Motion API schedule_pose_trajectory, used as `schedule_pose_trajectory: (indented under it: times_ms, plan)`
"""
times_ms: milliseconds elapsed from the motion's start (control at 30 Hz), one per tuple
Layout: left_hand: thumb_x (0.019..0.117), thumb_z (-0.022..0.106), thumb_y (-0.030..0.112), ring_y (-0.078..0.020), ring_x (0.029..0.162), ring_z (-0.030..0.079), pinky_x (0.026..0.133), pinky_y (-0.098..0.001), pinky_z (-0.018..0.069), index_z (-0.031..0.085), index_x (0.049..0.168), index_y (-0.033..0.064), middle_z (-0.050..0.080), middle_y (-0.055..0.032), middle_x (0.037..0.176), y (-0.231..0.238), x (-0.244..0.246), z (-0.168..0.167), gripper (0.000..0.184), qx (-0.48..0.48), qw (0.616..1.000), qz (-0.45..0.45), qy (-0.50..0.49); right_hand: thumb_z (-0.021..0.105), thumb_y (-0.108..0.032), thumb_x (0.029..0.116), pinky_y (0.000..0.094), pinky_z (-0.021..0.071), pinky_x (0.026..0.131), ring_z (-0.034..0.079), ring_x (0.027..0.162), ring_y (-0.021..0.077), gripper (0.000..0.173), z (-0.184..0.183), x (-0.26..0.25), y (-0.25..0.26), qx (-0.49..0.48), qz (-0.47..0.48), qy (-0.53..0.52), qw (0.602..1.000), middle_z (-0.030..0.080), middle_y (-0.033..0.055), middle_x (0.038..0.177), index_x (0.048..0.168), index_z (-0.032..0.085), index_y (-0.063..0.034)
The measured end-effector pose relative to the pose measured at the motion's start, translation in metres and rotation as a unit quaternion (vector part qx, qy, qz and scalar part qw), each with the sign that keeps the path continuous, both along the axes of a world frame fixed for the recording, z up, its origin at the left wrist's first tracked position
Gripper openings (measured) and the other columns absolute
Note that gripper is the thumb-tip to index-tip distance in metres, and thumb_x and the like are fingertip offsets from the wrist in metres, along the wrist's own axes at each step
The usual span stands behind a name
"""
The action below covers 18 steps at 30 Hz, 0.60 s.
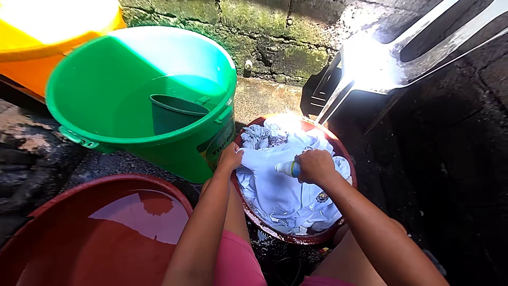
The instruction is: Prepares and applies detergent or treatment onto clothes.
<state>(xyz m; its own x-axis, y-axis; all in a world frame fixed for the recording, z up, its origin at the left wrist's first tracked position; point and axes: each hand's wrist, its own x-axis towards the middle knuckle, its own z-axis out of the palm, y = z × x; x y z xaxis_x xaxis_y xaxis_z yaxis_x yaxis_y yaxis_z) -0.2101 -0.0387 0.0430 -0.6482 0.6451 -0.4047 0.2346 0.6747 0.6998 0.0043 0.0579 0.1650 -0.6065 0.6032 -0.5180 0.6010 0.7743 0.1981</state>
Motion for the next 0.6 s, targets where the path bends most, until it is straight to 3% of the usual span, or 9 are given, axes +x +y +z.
schedule_pose_trajectory:
  times_ms: [100, 267, 600]
  plan:
    - [0.1082, 0.053, 0.021, -0.0402, 0.105, 0.068, 0.094, -0.0588, 0.0518, 0.056, 0.121, -0.0015, 0.065, -0.0284, 0.115, 0.001, 0.001, -0.001, 0.027, 0.0, 1.0, 0.011, -0.006, 0.079, -0.029, 0.0844, 0.0587, 0.0522, 0.076, 0.069, 0.1, 0.037, 0.03, -0.015, 0.017, 0.009, 0.008, -0.032, 0.002, 0.999, 0.073, 0.0167, 0.103, 0.102, 0.074, -0.0056]
    - [0.1077, 0.053, 0.021, -0.0415, 0.109, 0.065, 0.095, -0.0601, 0.0499, 0.057, 0.121, -0.0016, 0.064, -0.0287, 0.117, 0.002, 0.002, 0.001, 0.026, -0.008, 1.0, 0.013, 0.003, 0.083, -0.026, 0.0814, 0.0616, 0.0517, 0.077, 0.068, 0.102, 0.0398, 0.031, -0.035, 0.04, 0.017, 0.001, -0.07, -0.008, 0.998, 0.071, 0.0192, 0.105, 0.102, 0.073, -0.0042]
    - [0.1069, 0.055, 0.021, -0.0427, 0.11, 0.063, 0.094, -0.0622, 0.0477, 0.059, 0.119, -0.0015, 0.064, -0.0281, 0.115, 0.002, 0.004, 0.002, 0.026, -0.023, 0.999, 0.03, 0.027, 0.084, -0.027, 0.0813, 0.0634, 0.0502, 0.086, 0.064, 0.112, 0.0422, 0.041, -0.048, 0.054, 0.033, 0.038, -0.139, 0.092, 0.985, 0.069, 0.0212, 0.117, 0.114, 0.073, -0.004]
